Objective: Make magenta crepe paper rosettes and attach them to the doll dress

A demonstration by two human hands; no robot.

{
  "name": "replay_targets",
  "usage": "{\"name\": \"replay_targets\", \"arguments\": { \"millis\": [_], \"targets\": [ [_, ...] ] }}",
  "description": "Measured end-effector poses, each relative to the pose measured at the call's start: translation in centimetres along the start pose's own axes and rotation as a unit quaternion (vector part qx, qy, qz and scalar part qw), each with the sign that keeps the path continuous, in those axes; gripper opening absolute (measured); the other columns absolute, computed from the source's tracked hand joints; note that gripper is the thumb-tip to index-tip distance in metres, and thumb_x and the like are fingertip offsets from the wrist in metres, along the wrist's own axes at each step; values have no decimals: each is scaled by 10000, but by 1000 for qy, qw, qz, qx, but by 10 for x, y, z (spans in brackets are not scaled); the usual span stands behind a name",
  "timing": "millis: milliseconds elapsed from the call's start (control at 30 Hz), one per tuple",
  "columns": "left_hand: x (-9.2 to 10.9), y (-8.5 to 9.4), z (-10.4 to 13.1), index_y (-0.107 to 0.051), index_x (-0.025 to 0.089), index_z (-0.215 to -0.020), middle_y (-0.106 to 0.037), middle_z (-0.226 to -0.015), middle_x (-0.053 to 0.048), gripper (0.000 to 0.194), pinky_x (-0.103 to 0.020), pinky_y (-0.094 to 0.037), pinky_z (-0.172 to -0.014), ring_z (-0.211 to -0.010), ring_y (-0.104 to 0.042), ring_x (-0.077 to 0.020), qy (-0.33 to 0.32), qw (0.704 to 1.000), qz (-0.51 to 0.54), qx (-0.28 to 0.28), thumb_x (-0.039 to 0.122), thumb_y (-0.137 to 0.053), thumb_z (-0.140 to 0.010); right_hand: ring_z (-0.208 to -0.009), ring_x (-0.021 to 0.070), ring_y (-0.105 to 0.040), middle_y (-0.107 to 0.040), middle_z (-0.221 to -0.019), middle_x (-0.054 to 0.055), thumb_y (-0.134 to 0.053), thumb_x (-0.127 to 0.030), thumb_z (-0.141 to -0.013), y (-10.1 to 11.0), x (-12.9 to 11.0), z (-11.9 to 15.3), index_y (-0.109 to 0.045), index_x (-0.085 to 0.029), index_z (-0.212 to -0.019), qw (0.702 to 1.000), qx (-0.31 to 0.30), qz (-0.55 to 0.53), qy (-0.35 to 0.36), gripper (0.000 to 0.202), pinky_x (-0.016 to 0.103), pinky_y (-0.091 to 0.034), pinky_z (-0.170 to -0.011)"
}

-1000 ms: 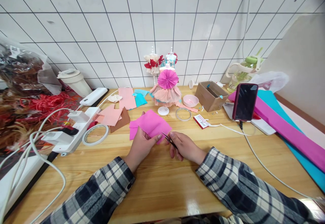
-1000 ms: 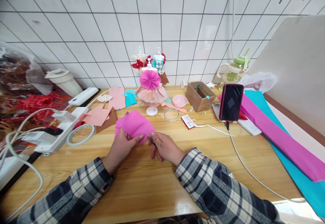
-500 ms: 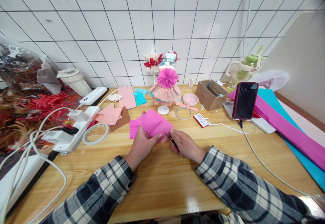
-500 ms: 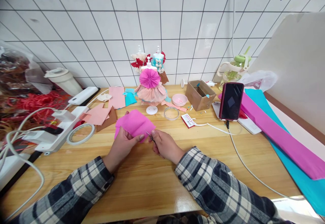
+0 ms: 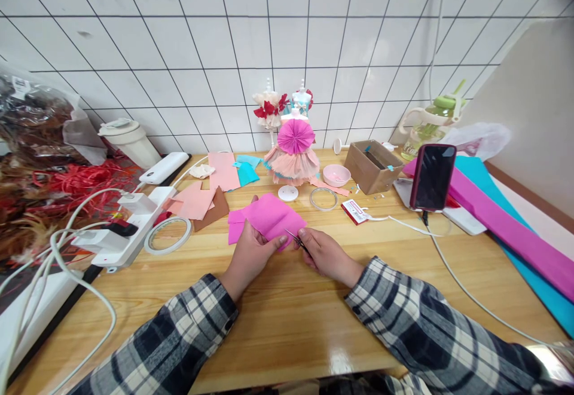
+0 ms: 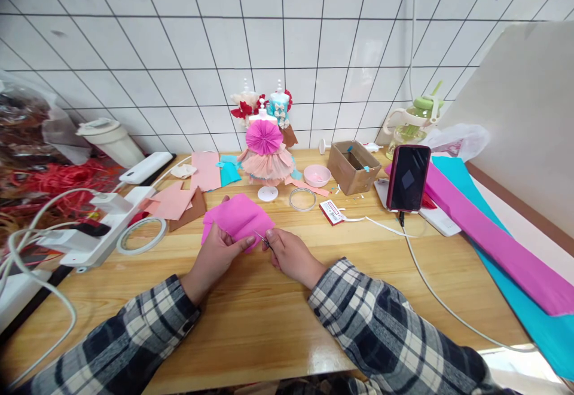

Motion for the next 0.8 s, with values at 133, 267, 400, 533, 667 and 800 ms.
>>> {"name": "replay_targets", "arguments": {
  "millis": [133, 267, 400, 533, 667, 800],
  "targets": [
    [1, 0, 0, -239, 262, -1383, -520, -1337, -102, 919, -395, -489, -942, -1177, -542, -235, -2, 1000, 4, 2, 250, -769, -632, -366, 104, -377, -409, -438, -53, -261, -551, -938, 0, -1, 0, -480, -216, -782, 1000, 0, 6, 11, 429, 229, -315, -414],
    [1, 1, 0, -254, 253, -1371, -506, -1350, -103, 884, -352, -506, -910, -1155, -556, -220, -5, 1000, 3, 1, 240, -764, -649, -367, 100, -386, -422, -440, -52, -269, -541, -940, 2, -4, -1, -477, -214, -777, 999, 2, 18, 29, 420, 225, -318, -415],
    [1, 0, 0, -253, 250, -1368, -514, -1341, -106, 863, -314, -525, -859, -1114, -581, -208, -14, 1000, 3, -4, 239, -755, -666, -330, 87, -365, -420, -429, -63, -253, -579, -929, 1, 1, 0, -477, -215, -797, 1000, -1, 7, 5, 447, 209, -293, -366],
    [5, 1, 0, -253, 265, -1371, -498, -1359, -92, 862, -310, -489, -933, -1192, -527, -199, -26, 1000, 3, 3, 212, -750, -669, -293, 83, -347, -430, -434, -72, -235, -604, -919, -3, 8, 1, -481, -212, -834, 1000, -17, -6, -22, 471, 197, -263, -295],
    [7, 2, 0, -218, 272, -1394, -486, -1367, -104, 912, -344, -488, -947, -1207, -516, -222, -28, 1000, 1, 9, 210, -758, -662, -283, 75, -343, -429, -431, -77, -241, -582, -928, -3, 7, 2, -474, -204, -838, 1000, -21, -9, -22, 453, 179, -266, -276],
    [9, 6, 0, -211, 276, -1403, -473, -1376, -105, 934, -347, -479, -962, -1222, -502, -227, -43, 999, 13, 21, 203, -768, -657, -279, 69, -341, -430, -425, -81, -243, -570, -933, -3, 7, 2, -472, -202, -833, 999, -22, -15, -28, 445, 165, -265, -266]
  ]
}}
Point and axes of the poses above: each hand's wrist, its own z-axis away from the middle knuckle, its own y-axis out of the back of the hand, x = y × z, the point moved 10 cm from there along -z, towards the middle knuckle
